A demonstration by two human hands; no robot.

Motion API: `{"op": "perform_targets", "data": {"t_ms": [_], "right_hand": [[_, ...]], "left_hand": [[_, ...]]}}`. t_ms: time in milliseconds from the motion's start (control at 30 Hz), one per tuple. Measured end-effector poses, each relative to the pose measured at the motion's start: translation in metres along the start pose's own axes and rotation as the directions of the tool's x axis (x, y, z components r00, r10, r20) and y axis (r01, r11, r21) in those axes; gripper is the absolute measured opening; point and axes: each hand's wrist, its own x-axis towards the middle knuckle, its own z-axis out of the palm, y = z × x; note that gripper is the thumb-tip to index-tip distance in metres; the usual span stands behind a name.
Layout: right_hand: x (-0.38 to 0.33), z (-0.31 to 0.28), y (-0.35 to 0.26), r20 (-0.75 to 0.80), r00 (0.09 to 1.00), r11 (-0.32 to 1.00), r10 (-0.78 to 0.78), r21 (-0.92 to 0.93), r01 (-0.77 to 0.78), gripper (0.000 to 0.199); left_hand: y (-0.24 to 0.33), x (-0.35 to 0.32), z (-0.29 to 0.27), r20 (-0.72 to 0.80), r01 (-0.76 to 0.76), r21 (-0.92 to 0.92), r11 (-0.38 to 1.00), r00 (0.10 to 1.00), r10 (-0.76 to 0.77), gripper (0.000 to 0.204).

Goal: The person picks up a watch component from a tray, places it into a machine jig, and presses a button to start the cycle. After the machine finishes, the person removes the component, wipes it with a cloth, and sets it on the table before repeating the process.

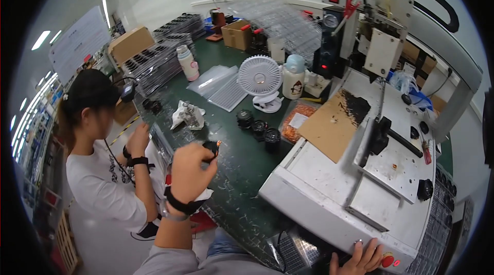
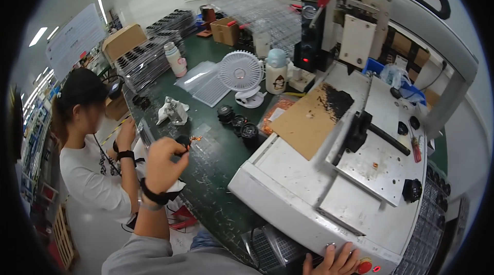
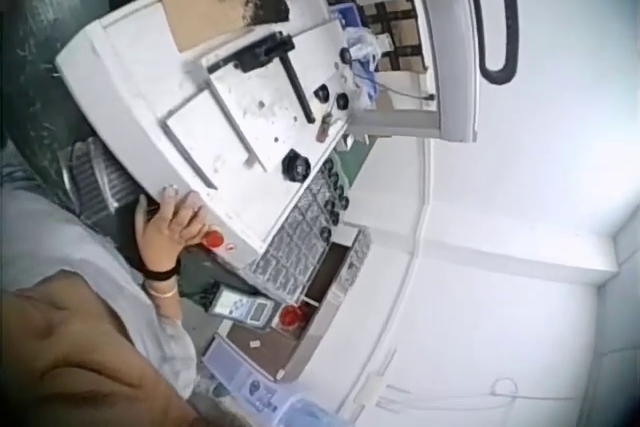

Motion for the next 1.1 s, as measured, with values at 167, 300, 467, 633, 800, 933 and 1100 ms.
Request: {"op": "perform_targets", "data": {"t_ms": [167,300,467,633,800,933,1100], "right_hand": [[-0.001,0.0,-0.004,-0.047,0.999,1.0,-0.009,-0.018,0.008,0.068],[-0.001,0.004,-0.002,-0.061,0.998,0.997,0.011,-0.072,-0.015,0.068],[0.0,0.001,-0.003,-0.064,0.997,0.998,0.038,-0.045,-0.041,0.068],[0.001,0.003,-0.012,-0.027,0.999,0.998,0.035,-0.055,-0.037,0.068],[-0.002,0.007,-0.004,-0.035,0.997,0.992,0.064,-0.104,-0.068,0.065],[-0.005,0.009,-0.007,-0.019,0.999,0.998,0.049,-0.048,-0.049,0.07],[-0.006,0.013,0.0,-0.027,0.996,0.994,0.084,-0.066,-0.086,0.067]], "left_hand": [[-0.07,-0.055,0.029,0.194,0.124,0.265,0.956,0.965,-0.179,0.016],[-0.036,-0.032,0.027,0.352,0.051,0.104,0.993,0.932,-0.084,0.044],[0.111,0.006,-0.075,-0.04,-0.138,-0.988,0.063,0.64,0.767,0.068],[0.145,-0.01,-0.083,-0.272,0.242,-0.862,-0.445,0.52,0.81,0.076],[0.154,-0.008,-0.073,-0.3,0.365,-0.756,-0.543,0.544,0.783,0.084],[0.149,-0.009,-0.078,-0.287,0.467,-0.678,-0.568,0.543,0.789,0.09],[0.152,-0.004,-0.068,-0.296,0.585,-0.582,-0.565,0.495,0.817,0.098]]}}
